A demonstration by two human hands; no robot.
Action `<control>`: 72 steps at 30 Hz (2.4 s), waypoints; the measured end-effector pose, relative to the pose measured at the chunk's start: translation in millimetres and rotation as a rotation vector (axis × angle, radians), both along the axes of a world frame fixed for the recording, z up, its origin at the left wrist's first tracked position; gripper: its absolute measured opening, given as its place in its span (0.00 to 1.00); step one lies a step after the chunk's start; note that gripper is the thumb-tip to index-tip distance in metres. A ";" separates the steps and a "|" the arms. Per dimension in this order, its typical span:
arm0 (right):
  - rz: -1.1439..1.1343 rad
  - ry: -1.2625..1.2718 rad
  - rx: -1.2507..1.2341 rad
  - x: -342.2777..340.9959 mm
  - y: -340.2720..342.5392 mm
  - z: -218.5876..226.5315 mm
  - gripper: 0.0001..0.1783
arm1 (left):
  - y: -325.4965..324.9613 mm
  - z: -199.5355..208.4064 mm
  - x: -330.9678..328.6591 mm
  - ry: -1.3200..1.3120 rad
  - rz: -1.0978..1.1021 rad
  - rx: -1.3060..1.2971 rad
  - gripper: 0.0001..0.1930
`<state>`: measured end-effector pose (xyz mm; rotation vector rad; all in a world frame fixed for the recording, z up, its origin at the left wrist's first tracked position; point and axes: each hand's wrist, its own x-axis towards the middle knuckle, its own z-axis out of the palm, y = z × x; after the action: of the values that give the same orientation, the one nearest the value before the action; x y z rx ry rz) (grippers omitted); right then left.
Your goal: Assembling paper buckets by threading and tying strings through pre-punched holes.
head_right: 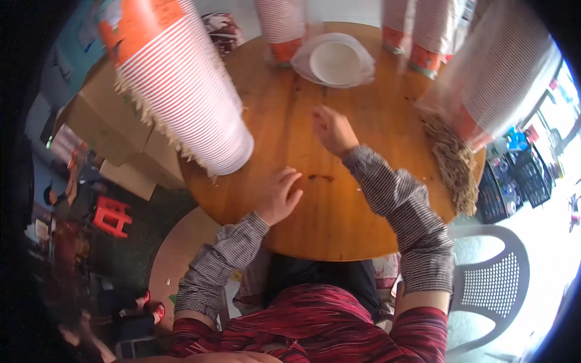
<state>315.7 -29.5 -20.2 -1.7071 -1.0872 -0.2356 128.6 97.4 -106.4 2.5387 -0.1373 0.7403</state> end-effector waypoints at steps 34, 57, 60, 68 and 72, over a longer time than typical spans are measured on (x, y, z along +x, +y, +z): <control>-0.649 -0.091 0.350 299.1 38.8 -78.8 0.49 | 114.5 -24.2 396.4 -0.210 0.184 -0.662 0.37; -0.174 0.746 0.029 119.9 -62.9 -76.7 0.26 | 66.4 24.5 202.4 0.478 -0.401 -0.722 0.48; -0.063 0.325 0.052 78.9 -95.0 -72.2 0.33 | 79.1 3.5 177.2 0.368 -0.450 -1.047 0.42; -0.083 0.260 -0.158 32.7 -126.7 -75.6 0.33 | 48.3 9.9 220.0 -0.095 -0.300 -1.034 0.24; -0.067 0.316 -0.080 28.7 -119.0 -69.9 0.36 | 47.9 36.4 260.8 -0.099 -0.054 -0.902 0.17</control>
<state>344.4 -148.5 -90.1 -1.7823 -0.8155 0.0374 389.3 145.3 -70.0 1.6372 0.0846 0.6953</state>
